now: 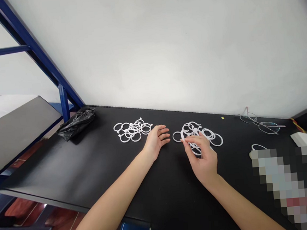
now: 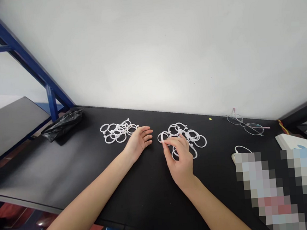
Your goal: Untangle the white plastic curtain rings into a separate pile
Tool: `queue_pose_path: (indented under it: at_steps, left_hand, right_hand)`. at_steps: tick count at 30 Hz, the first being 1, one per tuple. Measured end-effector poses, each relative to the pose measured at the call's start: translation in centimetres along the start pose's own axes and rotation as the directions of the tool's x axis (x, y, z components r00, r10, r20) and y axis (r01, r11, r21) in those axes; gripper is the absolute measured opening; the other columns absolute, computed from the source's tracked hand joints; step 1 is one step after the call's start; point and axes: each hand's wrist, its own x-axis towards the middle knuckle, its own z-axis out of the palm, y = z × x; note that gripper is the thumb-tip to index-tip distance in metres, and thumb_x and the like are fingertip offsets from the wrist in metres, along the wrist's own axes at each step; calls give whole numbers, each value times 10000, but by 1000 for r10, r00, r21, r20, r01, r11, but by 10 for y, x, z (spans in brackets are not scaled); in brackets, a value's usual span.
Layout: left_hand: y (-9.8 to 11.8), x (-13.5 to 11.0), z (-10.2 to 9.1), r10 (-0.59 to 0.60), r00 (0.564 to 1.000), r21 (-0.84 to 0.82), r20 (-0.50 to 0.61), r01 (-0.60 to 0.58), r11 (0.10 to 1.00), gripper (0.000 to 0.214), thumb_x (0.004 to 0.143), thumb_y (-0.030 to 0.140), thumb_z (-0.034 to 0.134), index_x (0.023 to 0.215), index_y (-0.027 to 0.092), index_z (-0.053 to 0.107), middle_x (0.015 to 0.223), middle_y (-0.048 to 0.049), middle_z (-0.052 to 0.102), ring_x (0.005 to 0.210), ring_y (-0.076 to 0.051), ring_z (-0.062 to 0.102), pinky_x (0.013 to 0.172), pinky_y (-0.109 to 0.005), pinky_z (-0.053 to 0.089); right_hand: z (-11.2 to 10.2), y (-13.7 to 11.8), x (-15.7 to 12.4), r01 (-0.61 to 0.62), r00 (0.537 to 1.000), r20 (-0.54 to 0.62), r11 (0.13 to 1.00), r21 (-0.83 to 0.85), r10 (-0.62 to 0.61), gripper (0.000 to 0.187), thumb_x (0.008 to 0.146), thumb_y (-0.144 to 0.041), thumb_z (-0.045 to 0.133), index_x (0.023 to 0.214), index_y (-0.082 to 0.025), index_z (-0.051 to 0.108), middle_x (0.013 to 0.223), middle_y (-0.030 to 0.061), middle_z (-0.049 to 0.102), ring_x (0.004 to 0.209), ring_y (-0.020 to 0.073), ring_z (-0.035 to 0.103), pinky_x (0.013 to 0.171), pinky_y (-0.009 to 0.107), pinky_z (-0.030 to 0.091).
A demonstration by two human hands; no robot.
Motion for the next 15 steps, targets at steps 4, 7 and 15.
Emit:
queue_pose_path:
  at_steps: [4, 7, 15]
  left_hand:
    - [-6, -3, 1, 50, 994, 181, 92, -67, 981, 116, 824, 226, 642, 900, 141, 663, 1085, -135, 663, 842, -208, 691, 634, -283, 571]
    - [-9, -4, 2, 43, 986, 243, 159, -81, 967, 95, 824, 220, 656, 866, 138, 683, 1092, -133, 669, 922, -206, 682, 731, -283, 569]
    - [-7, -8, 5, -37, 961, 328, 275, -57, 943, 137, 828, 276, 680, 848, 141, 697, 928, -100, 721, 893, -161, 684, 858, -251, 502]
  right_hand:
    - [0, 1, 0, 25, 1000, -5, 1000, 9, -25, 161, 877, -117, 614, 972, -247, 618, 889, 21, 706, 851, 202, 675, 1029, 531, 465]
    - [0, 1, 1, 31, 999, -15, 999, 12, -31, 172, 862, -97, 624, 954, -242, 630, 875, 21, 699, 859, 201, 671, 1022, 521, 473]
    - [1, 3, 0, 15, 1000, -26, 1000, -15, -16, 111, 863, -151, 633, 902, -249, 666, 865, 34, 682, 870, 222, 680, 1001, 531, 494]
